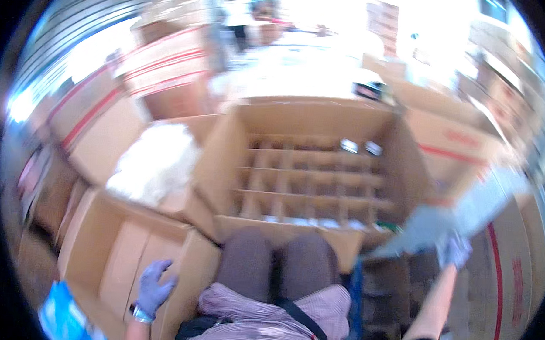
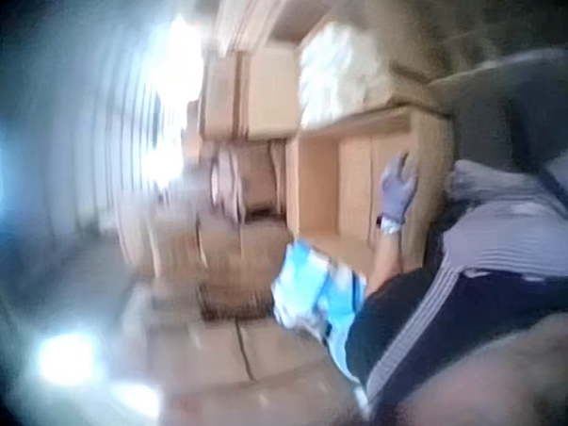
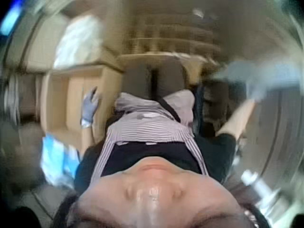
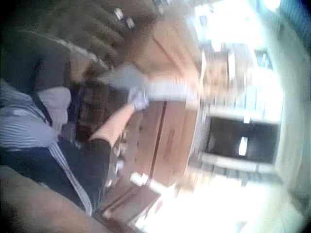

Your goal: The person fills white plastic containers with a white powder using a funnel, seals them with lids, and wraps them in plastic bags. The person then places the wrapped containers into a cardboard box with dividers. The task is performed repeatedly in a warehouse setting.

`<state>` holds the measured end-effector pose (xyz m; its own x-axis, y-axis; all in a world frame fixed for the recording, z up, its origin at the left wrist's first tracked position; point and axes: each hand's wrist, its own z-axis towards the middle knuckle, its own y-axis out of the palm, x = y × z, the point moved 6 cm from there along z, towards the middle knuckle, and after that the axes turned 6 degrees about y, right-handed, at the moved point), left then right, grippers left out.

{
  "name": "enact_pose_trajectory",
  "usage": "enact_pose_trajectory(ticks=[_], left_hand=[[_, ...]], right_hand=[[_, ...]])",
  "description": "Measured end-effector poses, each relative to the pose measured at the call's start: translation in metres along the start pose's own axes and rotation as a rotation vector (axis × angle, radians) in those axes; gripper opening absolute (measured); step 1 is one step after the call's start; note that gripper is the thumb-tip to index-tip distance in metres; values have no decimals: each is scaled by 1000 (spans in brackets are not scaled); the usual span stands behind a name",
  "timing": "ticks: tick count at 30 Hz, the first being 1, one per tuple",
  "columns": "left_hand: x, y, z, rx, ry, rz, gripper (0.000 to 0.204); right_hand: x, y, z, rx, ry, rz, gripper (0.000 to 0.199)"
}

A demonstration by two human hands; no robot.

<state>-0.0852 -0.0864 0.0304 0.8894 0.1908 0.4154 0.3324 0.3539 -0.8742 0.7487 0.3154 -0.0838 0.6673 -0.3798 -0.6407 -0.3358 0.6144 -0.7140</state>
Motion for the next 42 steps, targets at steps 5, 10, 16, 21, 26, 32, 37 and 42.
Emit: enact_pose_trajectory(ticks=[5, 10, 16, 21, 26, 32, 37, 42], left_hand=[[-36, 25, -74, -39, -314, 74, 66], [-49, 51, -93, -310, -432, -55, 69], [-51, 5, -103, -212, -394, -244, 61], [-165, -94, -330, 648, -788, 566, 85], [-128, -102, -327, 449, -794, -200, 88], [-101, -139, -252, 495, -696, -232, 81], [-86, -199, -215, 617, -562, -209, 75], [-74, -265, -154, 730, -365, -217, 69]], right_hand=[[-229, 3, -127, 197, -607, 267, 57], [-426, -24, -424, -440, -1206, 549, 47], [-450, 14, -675, -968, -2021, 347, 90], [-436, 43, -729, -1082, -1964, 388, 59], [-476, -52, -731, -1132, -1988, 903, 45], [-509, -157, -713, -977, -2161, 1037, 40], [-503, -187, -676, -965, -2110, 1187, 42], [-499, -238, -612, -805, -1999, 1402, 28]])
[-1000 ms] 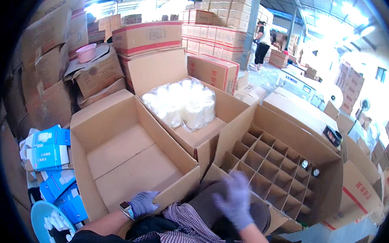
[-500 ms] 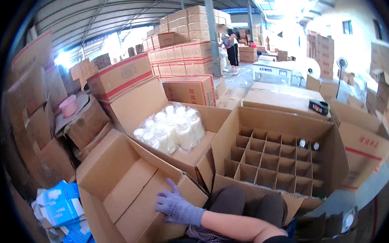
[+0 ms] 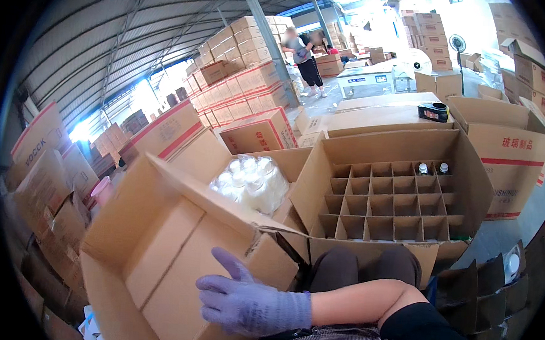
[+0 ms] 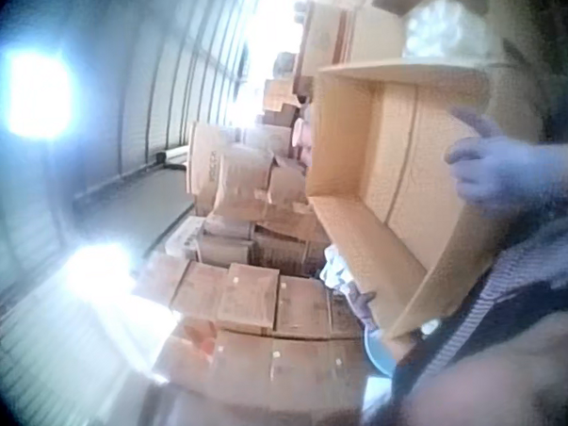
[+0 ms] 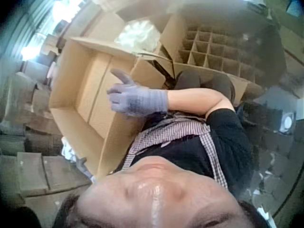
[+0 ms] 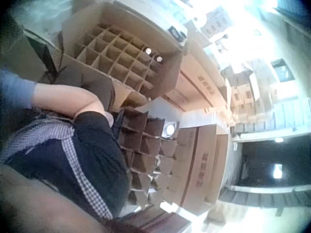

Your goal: The person fills white plastic containers with a white powder using a funnel, seals them with lids, and wraps them in plastic bags. The person then places the wrapped containers into a cardboard box with dividers. The task is performed repeatedly in a warehouse setting.

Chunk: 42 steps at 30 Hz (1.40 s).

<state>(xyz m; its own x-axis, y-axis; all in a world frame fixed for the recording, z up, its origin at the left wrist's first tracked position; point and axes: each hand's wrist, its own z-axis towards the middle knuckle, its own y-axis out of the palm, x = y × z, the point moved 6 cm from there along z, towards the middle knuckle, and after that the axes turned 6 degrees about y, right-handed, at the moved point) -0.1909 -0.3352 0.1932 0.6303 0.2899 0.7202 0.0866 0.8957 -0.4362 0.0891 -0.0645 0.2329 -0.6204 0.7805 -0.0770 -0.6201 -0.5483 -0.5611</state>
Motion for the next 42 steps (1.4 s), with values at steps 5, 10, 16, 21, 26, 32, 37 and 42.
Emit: enact_pose_trajectory(ticks=[5, 10, 16, 21, 26, 32, 37, 42], left_hand=[[48, -14, 74, 105, 154, -95, 63], [82, 10, 180, 185, 309, -255, 58], [139, -26, 263, 362, 508, -368, 52], [146, -12, 308, 435, 684, -571, 47], [186, 82, 267, 388, 814, -599, 45], [37, 211, 88, -112, 581, 86, 49], [-14, 328, 35, -306, 429, 131, 56], [-8, 449, 37, -385, 562, 442, 53]], right_hand=[[-9, -53, -24, 266, 15, -152, 13], [9, -96, -62, 457, 187, -428, 16], [33, -161, -55, 533, 193, -873, 46], [189, -208, 78, 650, 158, -956, 52], [328, -237, 182, 669, 309, -1210, 59], [246, -95, 86, 308, 118, -712, 55], [236, -66, -96, 146, 728, -572, 48], [203, -46, -199, 115, 1004, -450, 42]])
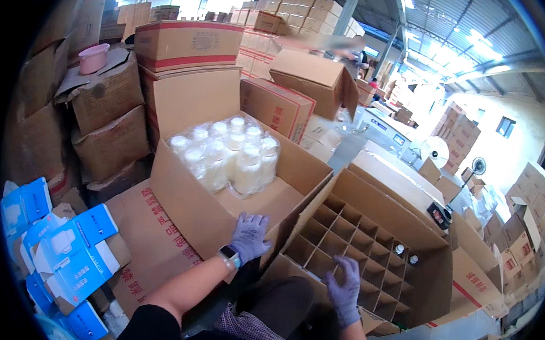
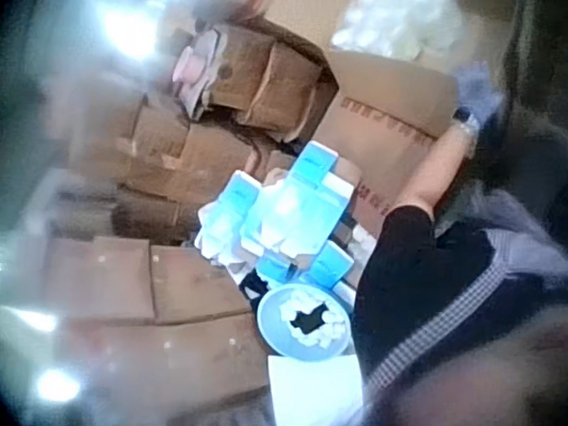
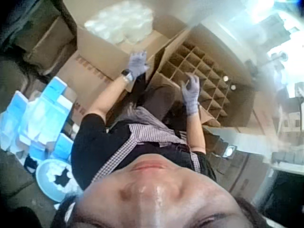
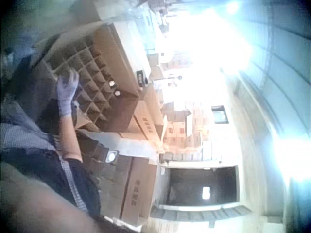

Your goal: The person fills white plastic containers with a white powder using a funnel, seals them with lids, and wraps them in plastic bags. The person then places the wrapped containers into a cardboard box with dividers. The task is performed repeatedly in a warehouse setting.

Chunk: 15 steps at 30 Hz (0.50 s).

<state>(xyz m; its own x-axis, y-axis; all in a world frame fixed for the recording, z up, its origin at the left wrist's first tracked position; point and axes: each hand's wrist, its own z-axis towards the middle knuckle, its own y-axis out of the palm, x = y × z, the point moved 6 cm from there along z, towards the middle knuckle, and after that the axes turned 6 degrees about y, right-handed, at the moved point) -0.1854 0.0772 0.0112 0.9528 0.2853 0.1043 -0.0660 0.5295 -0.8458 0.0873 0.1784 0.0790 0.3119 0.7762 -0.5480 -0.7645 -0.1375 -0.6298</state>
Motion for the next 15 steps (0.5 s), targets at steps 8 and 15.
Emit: enact_pose_trajectory(ticks=[8, 15], left_hand=[[-41, 38, 8, -459, -180, -126, 44], [-123, -98, -94, -329, -60, 42, 20]], right_hand=[[25, -39, -57, -92, 180, -24, 36], [72, -49, -92, -135, 267, -42, 34]])
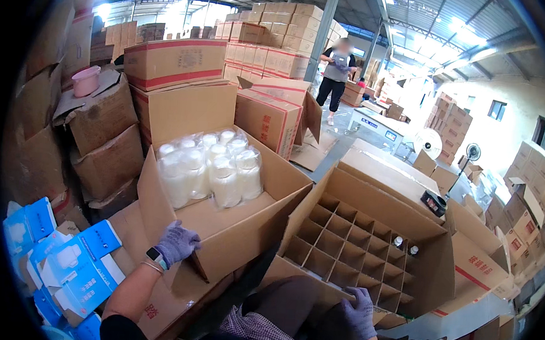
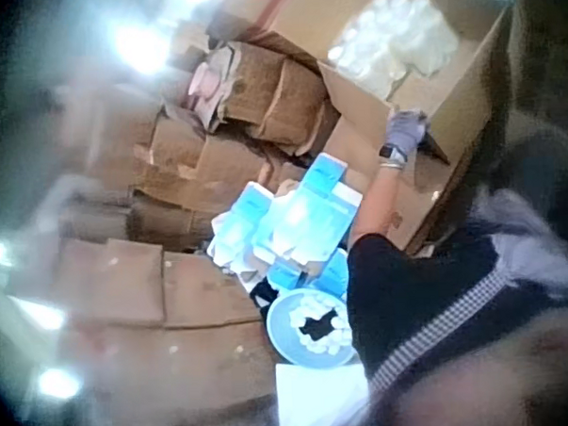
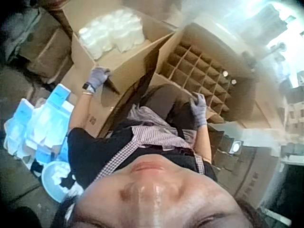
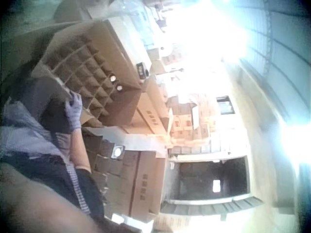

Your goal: The person fills white plastic containers with a white powder using a funnel, seals them with lids, and wraps them in plastic bags. The person then places the wrapped containers into a cardboard box with dividers. The task is performed repeatedly in a warehouse setting.

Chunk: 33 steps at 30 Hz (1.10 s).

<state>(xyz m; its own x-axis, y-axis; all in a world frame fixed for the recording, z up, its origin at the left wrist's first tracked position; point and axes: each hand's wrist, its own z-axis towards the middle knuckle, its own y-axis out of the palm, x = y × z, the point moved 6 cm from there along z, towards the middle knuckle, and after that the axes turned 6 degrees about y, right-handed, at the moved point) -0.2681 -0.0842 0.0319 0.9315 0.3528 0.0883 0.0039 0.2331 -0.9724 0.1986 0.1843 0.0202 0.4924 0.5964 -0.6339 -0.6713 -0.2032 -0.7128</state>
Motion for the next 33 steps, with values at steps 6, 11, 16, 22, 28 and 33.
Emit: enact_pose_trajectory(ticks=[6, 11, 16, 22, 28, 33], left_hand=[[-48, -88, -18, 275, -237, 5, 25], [10, -22, -5, 150, -30, -114, 63], [43, 66, 29, 15, -83, -19, 70], [64, 81, 75, -103, -146, -166, 38], [72, 11, 127, 28, -79, -112, 28], [25, -142, 166, 193, -45, 2, 44]], right_hand=[[-4, 24, 2, -83, -39, -2, 33], [-72, 80, 42, -113, -183, 95, 44], [-110, 145, 103, -71, -152, 269, 66], [-72, 206, 147, -80, 186, 90, 110], [-51, 228, 165, -79, 393, 48, 119], [-66, 217, 193, -55, 173, -8, 99]])
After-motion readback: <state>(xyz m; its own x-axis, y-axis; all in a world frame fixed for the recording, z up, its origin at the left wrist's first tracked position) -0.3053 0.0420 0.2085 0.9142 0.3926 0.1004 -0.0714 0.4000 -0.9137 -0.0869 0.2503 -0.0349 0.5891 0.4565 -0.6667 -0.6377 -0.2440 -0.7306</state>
